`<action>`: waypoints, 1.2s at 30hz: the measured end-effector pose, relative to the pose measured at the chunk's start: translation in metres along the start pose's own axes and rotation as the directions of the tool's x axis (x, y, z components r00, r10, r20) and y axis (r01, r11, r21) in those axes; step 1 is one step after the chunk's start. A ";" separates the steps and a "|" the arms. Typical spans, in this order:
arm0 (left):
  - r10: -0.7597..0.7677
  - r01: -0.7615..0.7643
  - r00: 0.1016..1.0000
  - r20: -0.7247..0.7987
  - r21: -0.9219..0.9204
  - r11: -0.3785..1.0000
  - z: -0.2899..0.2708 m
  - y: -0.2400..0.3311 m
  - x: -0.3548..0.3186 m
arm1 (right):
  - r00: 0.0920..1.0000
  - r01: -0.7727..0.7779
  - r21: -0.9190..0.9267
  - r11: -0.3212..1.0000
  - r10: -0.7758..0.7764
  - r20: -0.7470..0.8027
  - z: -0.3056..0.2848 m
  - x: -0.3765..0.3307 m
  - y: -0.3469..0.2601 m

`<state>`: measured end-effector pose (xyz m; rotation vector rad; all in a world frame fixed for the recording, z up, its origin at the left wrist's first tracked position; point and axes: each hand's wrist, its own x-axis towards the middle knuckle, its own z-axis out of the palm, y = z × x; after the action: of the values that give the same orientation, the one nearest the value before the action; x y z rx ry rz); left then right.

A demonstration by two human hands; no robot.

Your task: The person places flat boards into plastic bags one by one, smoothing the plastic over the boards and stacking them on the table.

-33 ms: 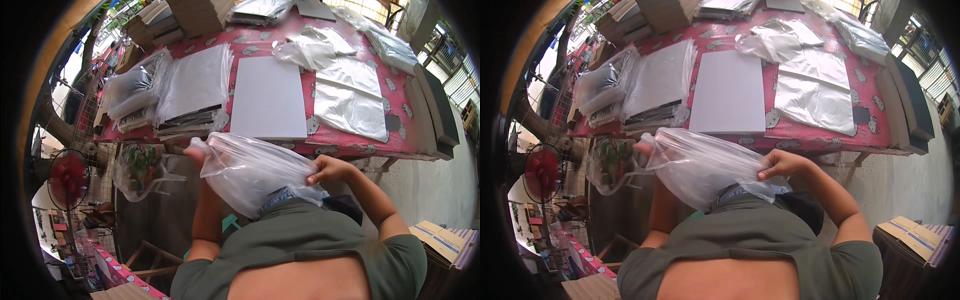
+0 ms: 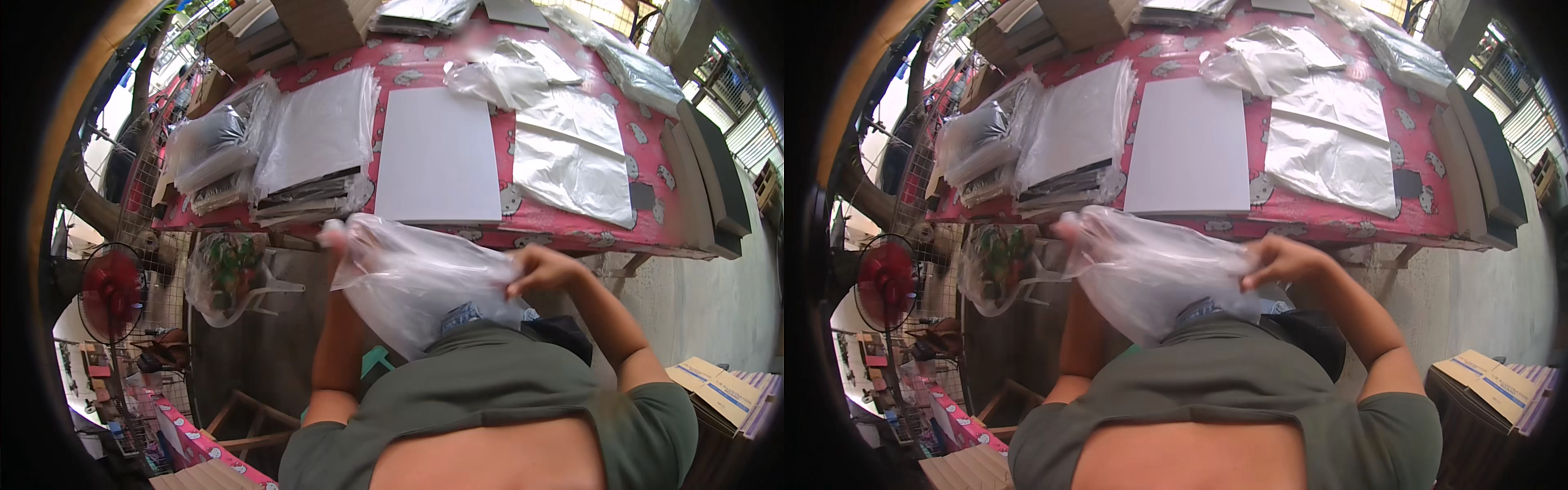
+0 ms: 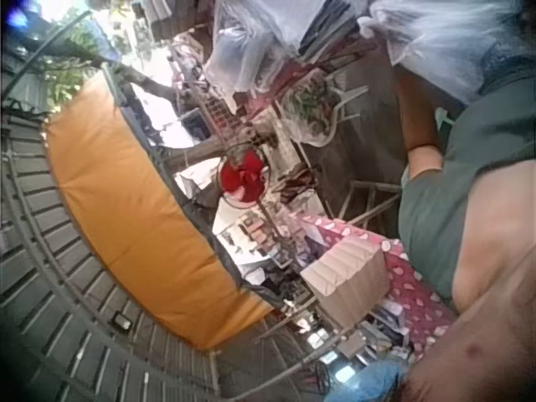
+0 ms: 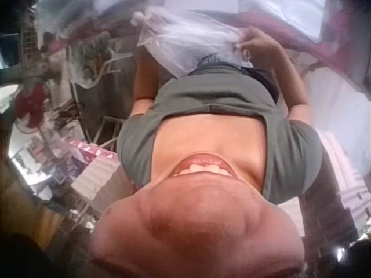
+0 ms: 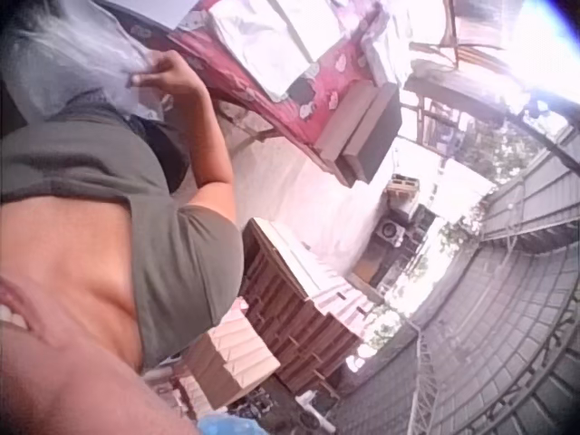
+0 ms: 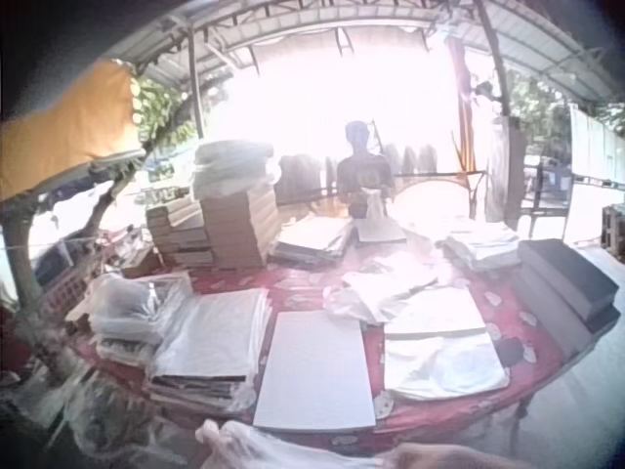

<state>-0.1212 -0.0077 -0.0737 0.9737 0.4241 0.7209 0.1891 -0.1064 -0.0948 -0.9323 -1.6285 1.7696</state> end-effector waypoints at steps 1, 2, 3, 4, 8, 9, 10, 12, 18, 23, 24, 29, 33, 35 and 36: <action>-0.138 0.117 0.990 0.018 0.428 0.896 -0.013 -0.005 -0.005 | 0.996 0.033 0.115 0.993 -0.023 -0.086 -0.009 -0.004 -0.009; -0.303 0.224 0.953 -0.023 0.727 0.649 -0.021 -0.012 -0.014 | 0.950 0.203 0.382 0.901 -0.086 -0.302 -0.010 -0.006 -0.018; -0.423 0.327 0.904 -0.064 0.741 0.586 -0.025 -0.030 -0.020 | 0.850 0.398 0.557 0.729 -0.065 -0.523 -0.009 -0.007 -0.034; -0.396 0.204 0.906 0.150 0.666 0.718 -0.052 -0.036 -0.022 | 0.867 0.253 0.562 0.788 0.073 -0.493 -0.008 -0.007 -0.032; -0.157 0.050 0.934 -0.322 -0.317 0.947 -0.034 -0.036 -0.006 | 0.829 -0.179 0.323 0.929 0.319 -0.460 -0.005 0.006 0.031; -0.152 0.063 0.927 -0.342 -0.259 0.964 -0.052 -0.050 -0.002 | 0.846 -0.243 0.173 0.954 0.296 -0.444 -0.004 0.015 0.047; -0.131 0.045 0.867 -0.480 -0.187 0.981 -0.067 -0.062 0.007 | 0.776 -0.145 0.216 0.966 0.246 -0.580 -0.006 0.028 0.058; 0.217 -0.068 0.664 -0.715 0.232 0.970 -0.049 -0.065 0.034 | 0.509 -0.243 -0.004 0.970 0.124 -0.852 -0.028 0.045 0.078; 0.726 0.435 0.404 -0.557 0.815 0.383 -0.057 -0.081 0.061 | 0.474 -0.465 -0.403 0.788 -0.163 -0.865 -0.034 0.079 0.062; 0.715 0.378 0.474 -0.514 0.852 0.362 -0.040 -0.076 0.044 | 0.568 -0.538 -0.592 0.600 -0.261 -0.781 -0.036 0.068 0.048; 0.699 0.379 0.494 -0.517 0.852 0.361 -0.027 -0.069 0.031 | 0.562 -0.507 -0.573 0.645 -0.257 -0.786 -0.031 0.058 0.038; 0.196 -0.059 0.587 -0.785 0.200 0.978 0.044 -0.032 -0.049 | 0.667 0.166 0.429 0.888 0.220 -0.712 -0.018 -0.029 -0.020; 0.318 -0.326 0.720 -0.616 0.104 0.940 0.061 0.022 -0.051 | 0.797 0.243 0.316 0.917 -0.004 -0.603 -0.039 -0.035 -0.073; 0.415 -0.397 0.717 -0.560 0.162 0.903 0.042 0.055 -0.026 | 0.737 0.386 0.117 0.915 -0.229 -0.636 -0.065 -0.011 -0.109; 0.448 -0.411 0.710 -0.544 0.197 0.890 0.025 0.071 -0.003 | 0.738 0.485 0.104 0.868 -0.343 -0.581 -0.071 0.006 -0.140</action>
<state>-0.1336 0.0008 -0.0002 0.9051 0.7676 1.4625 0.2343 -0.0430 0.0418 -0.7756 -1.0957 1.2051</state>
